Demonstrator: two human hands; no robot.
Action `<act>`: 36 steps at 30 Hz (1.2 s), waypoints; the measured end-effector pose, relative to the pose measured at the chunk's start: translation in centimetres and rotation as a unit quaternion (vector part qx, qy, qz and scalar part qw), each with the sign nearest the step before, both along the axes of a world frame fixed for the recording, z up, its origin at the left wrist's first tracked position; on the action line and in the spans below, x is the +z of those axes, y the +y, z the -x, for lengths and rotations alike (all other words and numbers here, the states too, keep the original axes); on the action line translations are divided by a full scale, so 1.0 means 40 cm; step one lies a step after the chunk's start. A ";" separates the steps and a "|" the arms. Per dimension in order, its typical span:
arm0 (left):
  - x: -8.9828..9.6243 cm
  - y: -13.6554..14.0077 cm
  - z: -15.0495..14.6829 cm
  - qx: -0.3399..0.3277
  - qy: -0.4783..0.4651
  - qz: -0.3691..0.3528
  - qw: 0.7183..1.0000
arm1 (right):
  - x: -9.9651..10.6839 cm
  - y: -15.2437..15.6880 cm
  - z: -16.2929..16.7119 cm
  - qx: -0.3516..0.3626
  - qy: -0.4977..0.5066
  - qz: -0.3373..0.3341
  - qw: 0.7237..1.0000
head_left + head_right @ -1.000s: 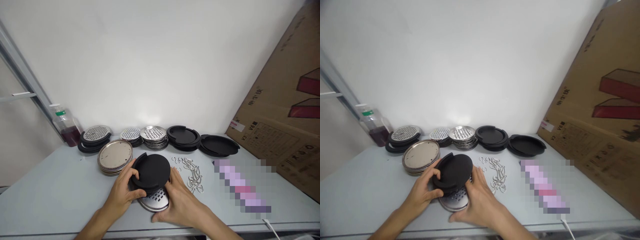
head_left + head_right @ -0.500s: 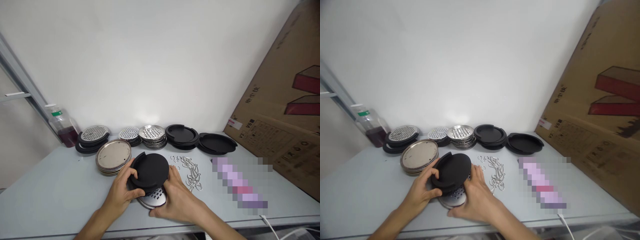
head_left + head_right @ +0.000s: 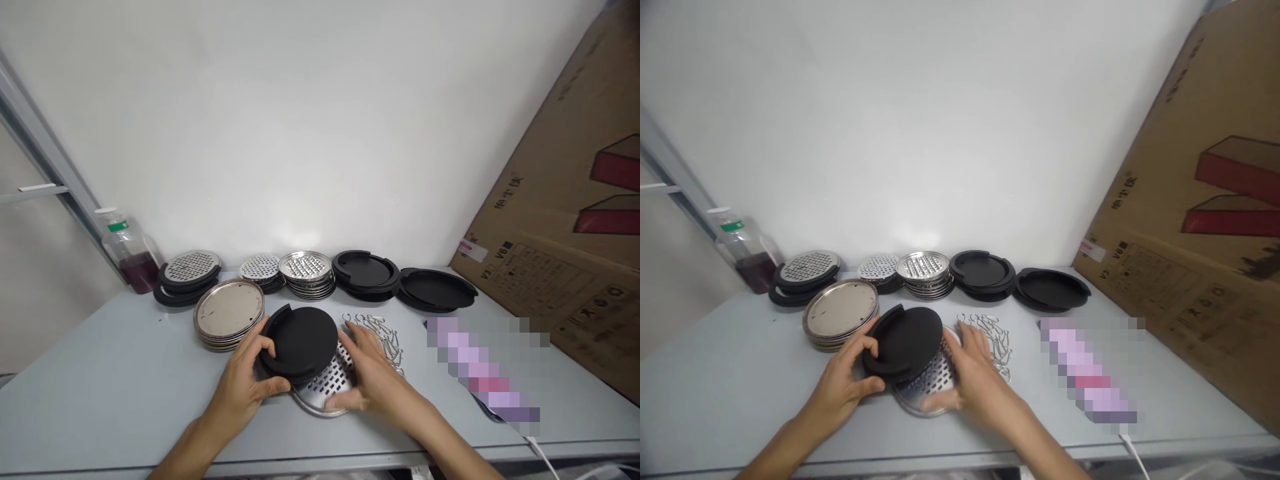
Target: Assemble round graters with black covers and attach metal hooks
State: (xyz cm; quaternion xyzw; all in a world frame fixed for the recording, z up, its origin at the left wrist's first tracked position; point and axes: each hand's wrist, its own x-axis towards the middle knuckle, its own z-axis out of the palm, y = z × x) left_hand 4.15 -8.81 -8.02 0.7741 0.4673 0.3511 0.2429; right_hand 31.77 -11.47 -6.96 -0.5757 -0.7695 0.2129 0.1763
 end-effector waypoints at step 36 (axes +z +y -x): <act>-0.003 -0.004 -0.007 -0.070 0.147 0.005 0.987 | -0.002 0.030 -0.220 -0.250 0.334 -0.001 0.909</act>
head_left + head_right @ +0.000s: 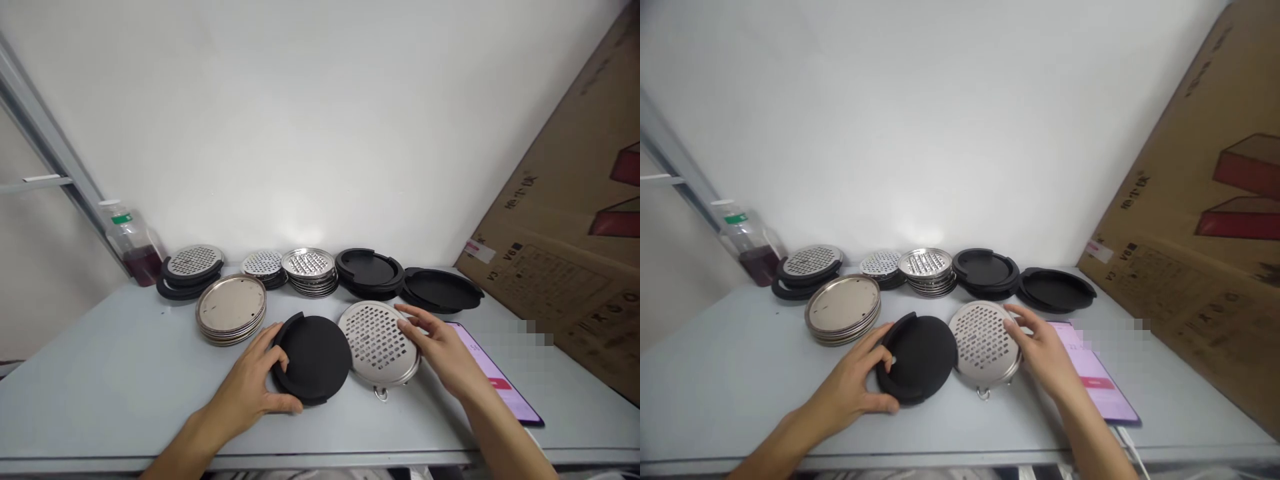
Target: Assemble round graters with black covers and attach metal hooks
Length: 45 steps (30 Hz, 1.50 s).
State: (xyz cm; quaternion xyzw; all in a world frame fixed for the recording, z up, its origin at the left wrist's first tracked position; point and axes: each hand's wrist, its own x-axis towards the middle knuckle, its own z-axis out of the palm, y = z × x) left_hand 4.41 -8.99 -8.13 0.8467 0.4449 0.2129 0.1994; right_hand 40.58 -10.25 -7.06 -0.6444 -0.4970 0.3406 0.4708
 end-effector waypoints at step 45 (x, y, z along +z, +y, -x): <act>0.011 0.000 -0.004 -0.042 -0.013 0.001 0.999 | 0.001 -0.026 0.142 0.277 -0.219 -0.023 0.935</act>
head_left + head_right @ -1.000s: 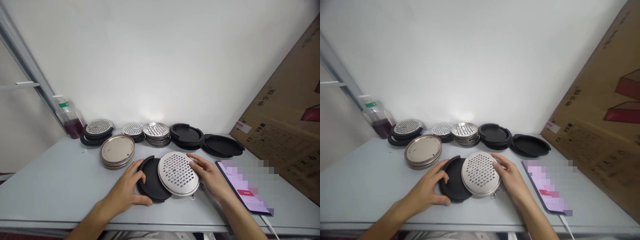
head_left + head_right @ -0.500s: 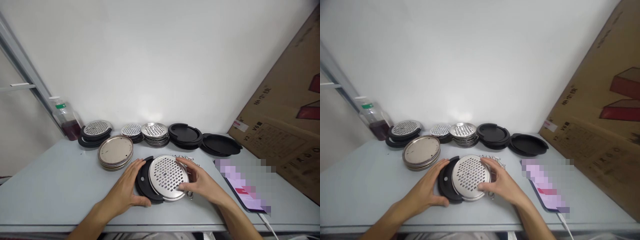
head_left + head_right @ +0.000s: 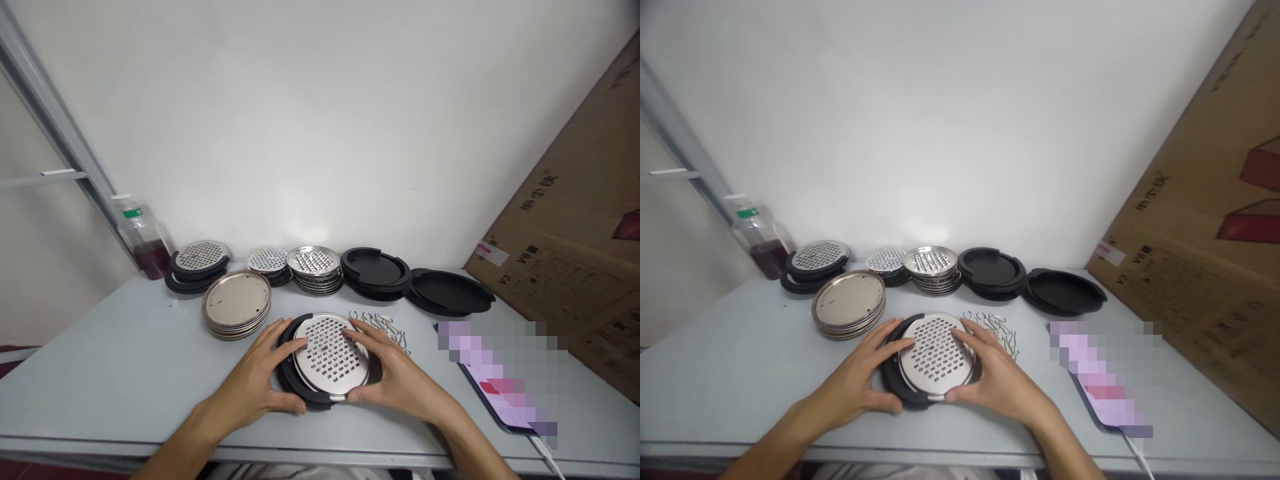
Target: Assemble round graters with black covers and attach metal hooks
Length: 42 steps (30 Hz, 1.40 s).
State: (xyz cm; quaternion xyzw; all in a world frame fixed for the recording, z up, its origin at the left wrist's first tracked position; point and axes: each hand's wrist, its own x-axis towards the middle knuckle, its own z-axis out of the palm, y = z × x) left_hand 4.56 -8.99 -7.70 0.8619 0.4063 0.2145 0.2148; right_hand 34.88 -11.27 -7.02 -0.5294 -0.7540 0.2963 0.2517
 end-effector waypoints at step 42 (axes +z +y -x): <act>-0.017 0.003 0.002 0.000 -0.004 0.004 1.000 | -0.009 -0.008 0.005 0.044 -0.027 -0.049 0.997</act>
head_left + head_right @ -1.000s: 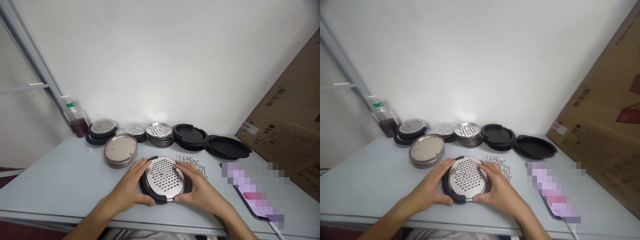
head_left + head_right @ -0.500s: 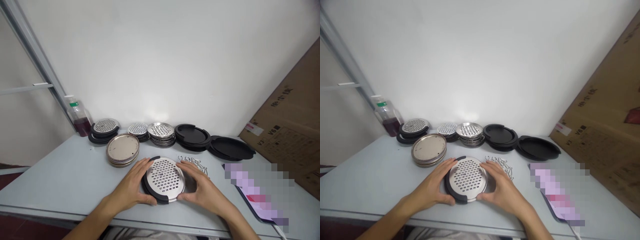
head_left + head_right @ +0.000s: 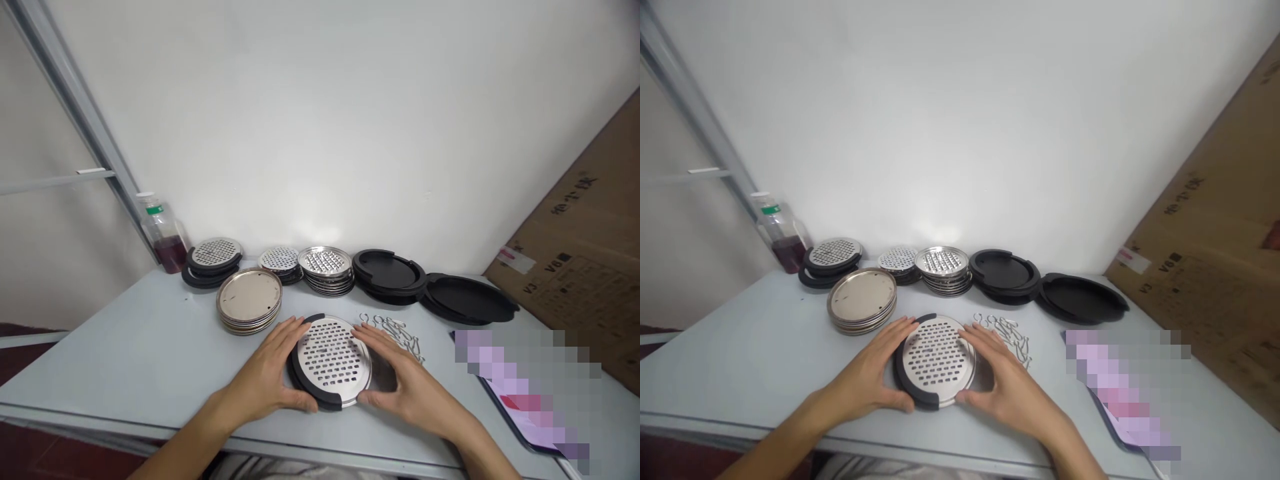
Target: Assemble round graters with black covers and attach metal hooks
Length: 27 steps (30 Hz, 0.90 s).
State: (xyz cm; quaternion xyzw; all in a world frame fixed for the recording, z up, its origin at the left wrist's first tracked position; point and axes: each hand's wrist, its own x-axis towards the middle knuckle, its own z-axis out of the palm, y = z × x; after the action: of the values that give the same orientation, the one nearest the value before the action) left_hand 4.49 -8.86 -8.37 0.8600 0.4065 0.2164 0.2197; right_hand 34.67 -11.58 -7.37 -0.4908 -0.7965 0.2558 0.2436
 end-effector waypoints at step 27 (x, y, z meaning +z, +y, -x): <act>0.003 0.003 -0.009 0.006 -0.010 -0.012 1.000 | 0.008 0.000 0.027 -0.028 0.004 -0.012 1.000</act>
State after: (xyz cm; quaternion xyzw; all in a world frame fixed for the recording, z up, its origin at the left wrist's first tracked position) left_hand 4.86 -8.73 -8.27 0.8579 0.4069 0.2315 0.2117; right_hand 33.59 -11.57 -7.06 -0.5087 -0.7845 0.2414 0.2599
